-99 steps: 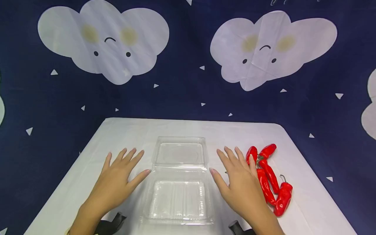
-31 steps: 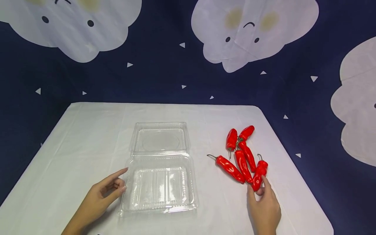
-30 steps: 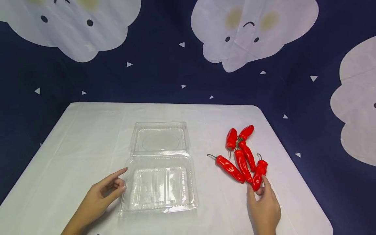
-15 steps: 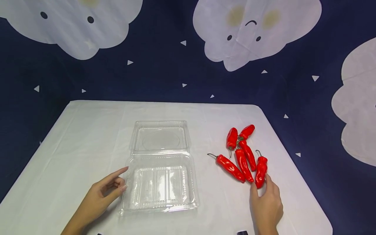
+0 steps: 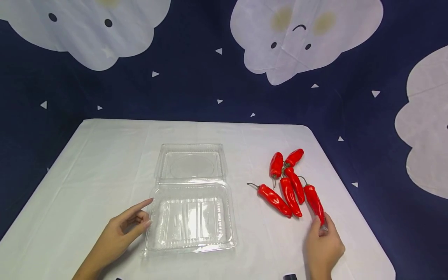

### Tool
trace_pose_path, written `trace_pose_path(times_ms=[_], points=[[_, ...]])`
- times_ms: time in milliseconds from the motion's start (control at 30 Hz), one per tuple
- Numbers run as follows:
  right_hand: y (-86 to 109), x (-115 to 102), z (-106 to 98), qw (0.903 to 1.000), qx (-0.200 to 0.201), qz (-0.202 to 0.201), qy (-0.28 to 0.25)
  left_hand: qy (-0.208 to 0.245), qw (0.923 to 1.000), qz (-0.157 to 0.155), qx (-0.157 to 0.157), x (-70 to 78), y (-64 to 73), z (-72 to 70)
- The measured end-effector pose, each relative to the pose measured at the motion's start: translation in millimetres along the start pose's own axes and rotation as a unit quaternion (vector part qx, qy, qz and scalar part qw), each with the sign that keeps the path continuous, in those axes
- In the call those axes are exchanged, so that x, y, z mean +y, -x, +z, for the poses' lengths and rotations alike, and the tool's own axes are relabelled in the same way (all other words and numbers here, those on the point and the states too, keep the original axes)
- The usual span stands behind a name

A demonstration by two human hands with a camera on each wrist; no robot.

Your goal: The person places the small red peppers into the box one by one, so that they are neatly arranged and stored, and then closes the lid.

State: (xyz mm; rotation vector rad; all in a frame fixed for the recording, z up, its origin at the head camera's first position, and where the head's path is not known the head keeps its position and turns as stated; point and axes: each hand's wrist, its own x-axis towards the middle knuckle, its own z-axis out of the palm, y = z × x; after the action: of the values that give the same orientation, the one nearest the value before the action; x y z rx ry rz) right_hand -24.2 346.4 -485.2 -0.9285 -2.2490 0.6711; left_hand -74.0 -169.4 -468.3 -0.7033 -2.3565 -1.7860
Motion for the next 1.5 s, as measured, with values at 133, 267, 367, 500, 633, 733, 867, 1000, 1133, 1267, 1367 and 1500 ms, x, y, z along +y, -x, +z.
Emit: trace_pose_path(times_ms=[133,267,367,500,633,733,867,1000,1133,1267,1367,1500], points=[[0.1,-0.2,-2.6,0.9985,0.021,0.040,-0.031,-0.002,1.0000,0.004,0.002,1.0,-0.3,0.4],[-0.9,1.2,-2.9,0.9963,0.034,0.062,-0.050,-0.004,1.0000,0.002,0.002,0.4,0.0,0.5],[-2.4,3.7,-2.1,0.9949,0.042,0.070,-0.058,-0.003,1.0000,0.002,0.002,-0.1,0.2,1.0],[-3.9,5.1,-3.8,0.9910,0.039,0.106,-0.072,-0.004,1.0000,0.003,0.003,0.1,0.2,2.0],[-5.1,2.8,-10.4,0.9798,0.013,0.167,-0.109,-0.008,1.0000,0.005,0.003,-0.2,0.6,2.1],[-5.0,2.2,-14.1,0.9698,-0.003,0.202,-0.137,-0.011,0.9999,0.003,0.001,-0.7,0.6,1.5],[-4.1,0.5,-17.7,0.9635,-0.006,0.214,-0.161,-0.012,0.9999,0.003,0.001,-0.1,0.0,0.8],[-2.2,-6.1,-24.0,0.9597,-0.005,0.190,-0.206,-0.009,0.9999,0.007,0.004,1.9,-0.5,0.8],[0.1,-19.8,-32.7,0.9561,-0.012,0.162,-0.244,-0.008,0.9999,0.010,0.008,3.7,0.1,0.1],[2.1,-36.8,-40.2,0.9450,-0.031,0.165,-0.280,-0.005,0.9999,0.011,0.006,3.7,0.7,-0.6],[4.6,-50.2,-43.6,0.9386,-0.052,0.166,-0.298,-0.005,0.9999,0.012,0.007,3.2,0.9,-1.1],[8.3,-67.7,-46.0,0.9401,-0.079,0.151,-0.295,-0.005,0.9999,0.006,0.010,2.9,0.8,-0.9]])
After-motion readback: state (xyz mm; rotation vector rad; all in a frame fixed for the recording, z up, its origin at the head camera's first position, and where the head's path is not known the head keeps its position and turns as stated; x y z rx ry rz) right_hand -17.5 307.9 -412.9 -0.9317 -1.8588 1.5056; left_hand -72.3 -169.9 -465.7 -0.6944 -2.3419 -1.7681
